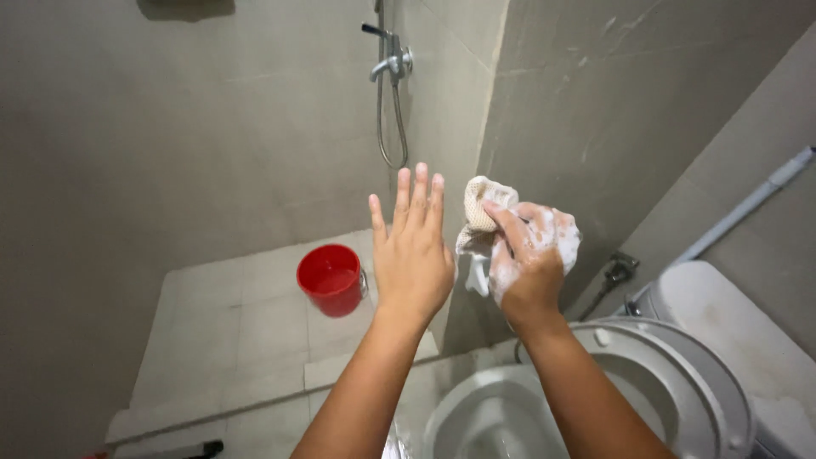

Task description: Scrubbing the bathroom wall with a soapy sponge.

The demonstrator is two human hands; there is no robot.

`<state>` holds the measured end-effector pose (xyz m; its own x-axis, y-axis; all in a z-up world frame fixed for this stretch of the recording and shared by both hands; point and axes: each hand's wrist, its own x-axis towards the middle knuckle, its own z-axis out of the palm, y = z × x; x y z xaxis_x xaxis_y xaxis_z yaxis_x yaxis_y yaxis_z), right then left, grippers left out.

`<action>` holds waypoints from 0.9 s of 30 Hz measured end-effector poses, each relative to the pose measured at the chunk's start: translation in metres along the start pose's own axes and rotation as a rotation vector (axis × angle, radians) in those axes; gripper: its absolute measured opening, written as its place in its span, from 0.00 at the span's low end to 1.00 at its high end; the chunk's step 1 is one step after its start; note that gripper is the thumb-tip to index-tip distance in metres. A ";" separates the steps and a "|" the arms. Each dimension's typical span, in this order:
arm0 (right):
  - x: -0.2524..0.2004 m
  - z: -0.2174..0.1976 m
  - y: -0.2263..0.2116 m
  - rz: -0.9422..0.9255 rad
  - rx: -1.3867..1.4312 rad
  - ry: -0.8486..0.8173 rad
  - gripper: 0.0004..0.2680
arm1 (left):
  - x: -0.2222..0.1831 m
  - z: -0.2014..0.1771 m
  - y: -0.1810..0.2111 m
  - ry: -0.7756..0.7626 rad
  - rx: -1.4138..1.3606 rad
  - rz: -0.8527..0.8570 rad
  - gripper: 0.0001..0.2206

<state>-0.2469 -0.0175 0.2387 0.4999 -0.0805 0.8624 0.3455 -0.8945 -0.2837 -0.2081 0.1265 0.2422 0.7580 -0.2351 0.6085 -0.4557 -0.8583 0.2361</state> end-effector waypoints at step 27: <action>-0.026 -0.070 -0.009 -0.031 0.248 -0.179 0.15 | -0.077 -0.029 0.062 0.035 0.032 -0.144 0.33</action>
<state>-0.3190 -0.0385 0.2480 0.6108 0.0436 0.7906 0.5348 -0.7591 -0.3713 -0.3086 0.1045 0.2319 0.7974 -0.0928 0.5963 -0.3278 -0.8962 0.2989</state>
